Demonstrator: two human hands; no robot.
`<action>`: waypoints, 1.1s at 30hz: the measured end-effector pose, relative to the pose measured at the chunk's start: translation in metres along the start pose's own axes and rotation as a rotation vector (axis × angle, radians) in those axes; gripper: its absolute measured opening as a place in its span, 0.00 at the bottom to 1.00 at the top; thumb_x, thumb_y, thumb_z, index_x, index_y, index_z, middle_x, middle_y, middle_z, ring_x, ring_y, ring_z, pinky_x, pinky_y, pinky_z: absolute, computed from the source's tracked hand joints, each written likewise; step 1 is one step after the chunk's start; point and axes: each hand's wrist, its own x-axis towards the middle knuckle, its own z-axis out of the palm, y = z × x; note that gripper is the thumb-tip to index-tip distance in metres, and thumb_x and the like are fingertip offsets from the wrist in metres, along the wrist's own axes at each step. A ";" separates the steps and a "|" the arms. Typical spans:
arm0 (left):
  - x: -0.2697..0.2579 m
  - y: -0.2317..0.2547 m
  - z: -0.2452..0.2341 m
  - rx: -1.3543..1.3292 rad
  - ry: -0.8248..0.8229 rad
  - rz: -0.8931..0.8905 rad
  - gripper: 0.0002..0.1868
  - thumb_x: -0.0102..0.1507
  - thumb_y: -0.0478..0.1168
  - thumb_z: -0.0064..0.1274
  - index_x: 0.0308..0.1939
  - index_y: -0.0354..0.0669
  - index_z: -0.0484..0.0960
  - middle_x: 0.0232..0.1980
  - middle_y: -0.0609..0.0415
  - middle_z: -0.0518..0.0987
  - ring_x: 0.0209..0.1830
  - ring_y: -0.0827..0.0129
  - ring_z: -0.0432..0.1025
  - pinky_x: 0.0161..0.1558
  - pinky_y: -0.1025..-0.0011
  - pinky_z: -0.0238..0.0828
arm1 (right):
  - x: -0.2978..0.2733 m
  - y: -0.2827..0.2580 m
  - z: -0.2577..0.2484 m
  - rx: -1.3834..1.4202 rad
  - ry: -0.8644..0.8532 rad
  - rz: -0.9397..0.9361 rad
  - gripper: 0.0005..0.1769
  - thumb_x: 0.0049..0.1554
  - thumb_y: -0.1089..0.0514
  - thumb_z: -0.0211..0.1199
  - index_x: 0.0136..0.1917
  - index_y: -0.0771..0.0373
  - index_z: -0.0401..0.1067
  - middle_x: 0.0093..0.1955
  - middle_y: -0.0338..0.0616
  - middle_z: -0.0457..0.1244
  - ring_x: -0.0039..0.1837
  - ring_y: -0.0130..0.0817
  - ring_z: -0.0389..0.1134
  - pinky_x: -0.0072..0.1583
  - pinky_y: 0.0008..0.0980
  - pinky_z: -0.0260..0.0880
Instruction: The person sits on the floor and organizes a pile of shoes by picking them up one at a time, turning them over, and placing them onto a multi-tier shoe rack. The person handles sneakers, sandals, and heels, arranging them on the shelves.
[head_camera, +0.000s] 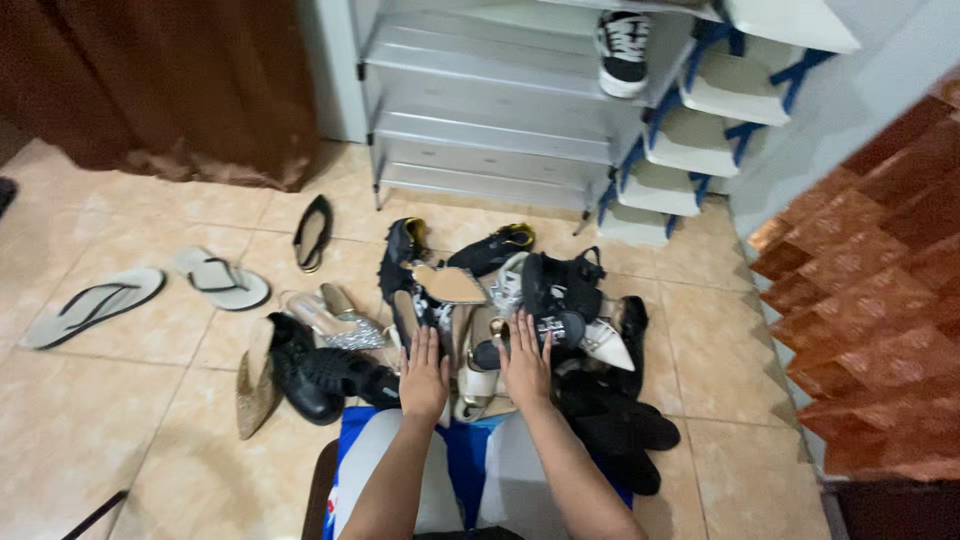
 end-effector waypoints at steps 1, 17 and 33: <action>0.002 0.009 0.003 0.011 -0.026 0.027 0.33 0.71 0.51 0.37 0.78 0.44 0.55 0.81 0.51 0.57 0.82 0.62 0.47 0.77 0.56 0.40 | -0.002 0.010 -0.003 -0.003 -0.012 0.035 0.38 0.64 0.45 0.51 0.82 0.58 0.48 0.85 0.41 0.42 0.85 0.35 0.39 0.79 0.54 0.32; -0.012 0.048 0.027 0.001 -0.068 0.051 0.35 0.69 0.52 0.40 0.78 0.42 0.55 0.81 0.49 0.56 0.82 0.63 0.47 0.77 0.56 0.39 | -0.054 0.112 0.014 -0.138 -0.025 0.227 0.40 0.65 0.41 0.45 0.83 0.58 0.43 0.86 0.41 0.40 0.86 0.32 0.36 0.80 0.52 0.27; -0.024 -0.013 0.021 0.034 -0.064 -0.106 0.34 0.70 0.52 0.37 0.78 0.41 0.56 0.81 0.52 0.57 0.82 0.64 0.46 0.78 0.57 0.37 | -0.037 0.063 0.030 -0.086 -0.021 0.111 0.38 0.64 0.43 0.50 0.82 0.58 0.46 0.85 0.43 0.42 0.85 0.34 0.38 0.80 0.52 0.33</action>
